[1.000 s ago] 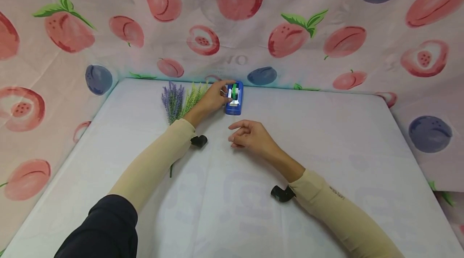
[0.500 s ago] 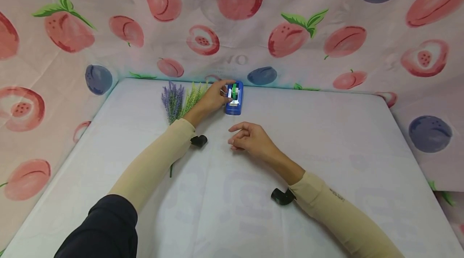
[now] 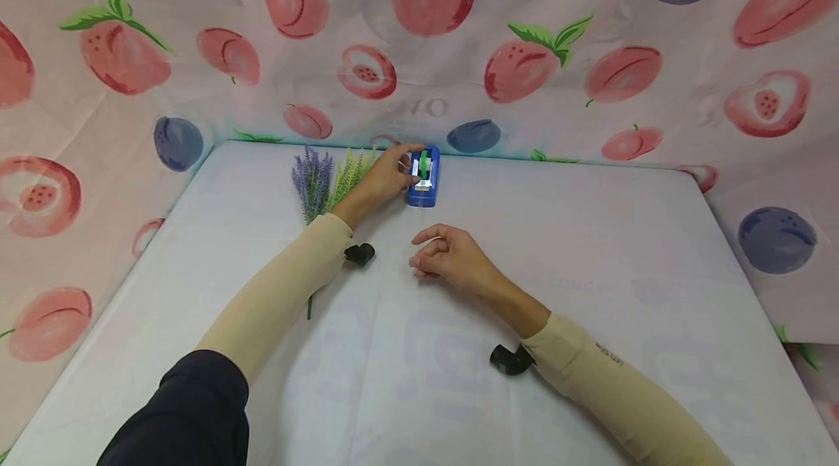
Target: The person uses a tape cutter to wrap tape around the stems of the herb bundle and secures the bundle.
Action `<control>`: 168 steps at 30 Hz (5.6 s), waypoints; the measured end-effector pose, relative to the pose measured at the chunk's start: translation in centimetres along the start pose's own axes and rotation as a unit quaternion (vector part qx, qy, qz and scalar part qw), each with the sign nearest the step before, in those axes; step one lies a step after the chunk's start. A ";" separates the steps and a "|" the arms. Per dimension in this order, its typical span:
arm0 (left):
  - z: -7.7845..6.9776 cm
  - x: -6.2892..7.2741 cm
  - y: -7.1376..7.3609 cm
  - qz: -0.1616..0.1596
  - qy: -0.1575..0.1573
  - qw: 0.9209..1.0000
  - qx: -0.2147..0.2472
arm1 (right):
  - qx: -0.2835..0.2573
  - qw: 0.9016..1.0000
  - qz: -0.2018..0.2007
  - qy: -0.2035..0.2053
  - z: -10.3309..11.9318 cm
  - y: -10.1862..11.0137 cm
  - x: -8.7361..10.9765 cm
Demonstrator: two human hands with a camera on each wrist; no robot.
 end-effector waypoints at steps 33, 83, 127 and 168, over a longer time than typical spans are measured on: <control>-1.4 2.7 2.0 0.024 0.009 1.000 0.001 | -0.001 0.994 0.017 -0.108 -1.0 -0.4 1.4; 5.1 19.9 6.6 0.056 0.132 0.979 -0.148 | 0.007 0.994 0.058 -0.090 -1.1 0.0 1.4; 3.9 19.4 5.7 0.229 0.139 0.943 0.197 | 0.008 0.994 0.065 -0.090 -1.3 0.1 1.2; -1.8 14.1 0.2 0.204 0.044 0.969 0.131 | 0.010 0.994 0.077 -0.075 -1.0 -0.4 1.6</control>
Point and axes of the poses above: each hand's wrist, its own x-axis away from the middle knuckle, its own y-axis out of the back of the hand, z = x × y, the point moved 6 cm from there along -x, towards the middle knuckle, and after that the axes turned 6 degrees about y, right-handed, at the moved point
